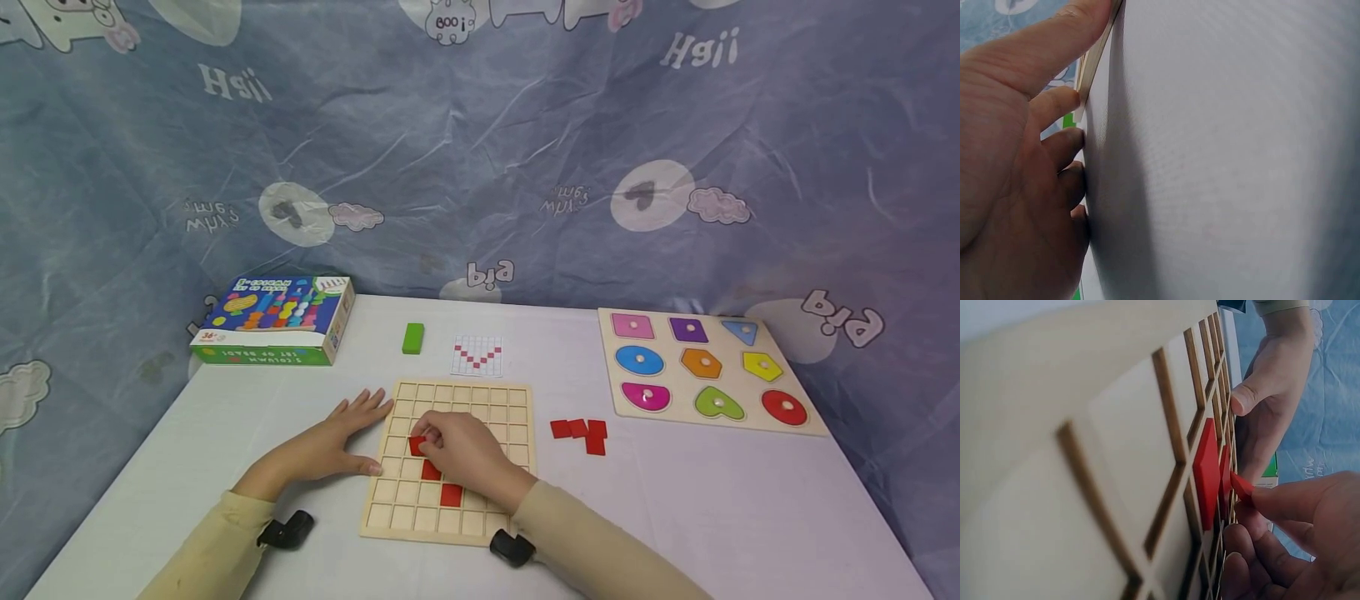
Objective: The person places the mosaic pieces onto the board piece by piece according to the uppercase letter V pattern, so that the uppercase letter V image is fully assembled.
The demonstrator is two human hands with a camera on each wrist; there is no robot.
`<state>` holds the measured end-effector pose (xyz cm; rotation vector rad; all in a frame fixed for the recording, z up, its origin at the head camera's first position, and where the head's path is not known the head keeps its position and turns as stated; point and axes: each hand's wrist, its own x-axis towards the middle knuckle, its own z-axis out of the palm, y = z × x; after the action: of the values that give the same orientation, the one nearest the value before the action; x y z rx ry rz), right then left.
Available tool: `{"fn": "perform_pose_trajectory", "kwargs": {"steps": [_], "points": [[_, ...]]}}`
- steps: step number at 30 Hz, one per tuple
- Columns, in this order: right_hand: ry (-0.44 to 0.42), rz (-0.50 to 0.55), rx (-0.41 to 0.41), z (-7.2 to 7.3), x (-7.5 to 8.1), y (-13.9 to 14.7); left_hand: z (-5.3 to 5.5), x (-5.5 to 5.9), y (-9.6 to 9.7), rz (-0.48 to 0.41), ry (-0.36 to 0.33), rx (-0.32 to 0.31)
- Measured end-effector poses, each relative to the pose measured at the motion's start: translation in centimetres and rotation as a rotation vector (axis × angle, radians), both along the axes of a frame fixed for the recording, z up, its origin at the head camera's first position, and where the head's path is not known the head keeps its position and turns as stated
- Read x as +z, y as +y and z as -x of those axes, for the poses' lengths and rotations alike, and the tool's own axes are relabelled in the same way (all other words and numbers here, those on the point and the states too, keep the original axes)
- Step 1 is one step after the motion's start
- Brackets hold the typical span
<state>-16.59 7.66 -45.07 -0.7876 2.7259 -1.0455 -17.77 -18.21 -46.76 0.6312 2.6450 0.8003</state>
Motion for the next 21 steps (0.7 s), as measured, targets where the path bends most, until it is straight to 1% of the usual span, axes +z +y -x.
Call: {"fn": "perform_pose_trajectory", "kwargs": {"steps": [4, 10, 14, 21], "points": [[0.009, -0.009, 0.007, 0.12, -0.13, -0.33, -0.03, 0.04, -0.07, -0.002, 0.005, -0.008], [-0.002, 0.004, 0.028, 0.17, -0.14, -0.63, -0.05, 0.14, -0.1, -0.007, 0.009, -0.014], [-0.007, -0.016, 0.026, 0.22, -0.01, -0.79, -0.02, 0.11, -0.16, -0.009, 0.013, -0.019], [0.011, -0.032, 0.024, 0.31, 0.12, -0.95, 0.08, -0.12, -0.27, -0.011, 0.015, -0.022]]}}
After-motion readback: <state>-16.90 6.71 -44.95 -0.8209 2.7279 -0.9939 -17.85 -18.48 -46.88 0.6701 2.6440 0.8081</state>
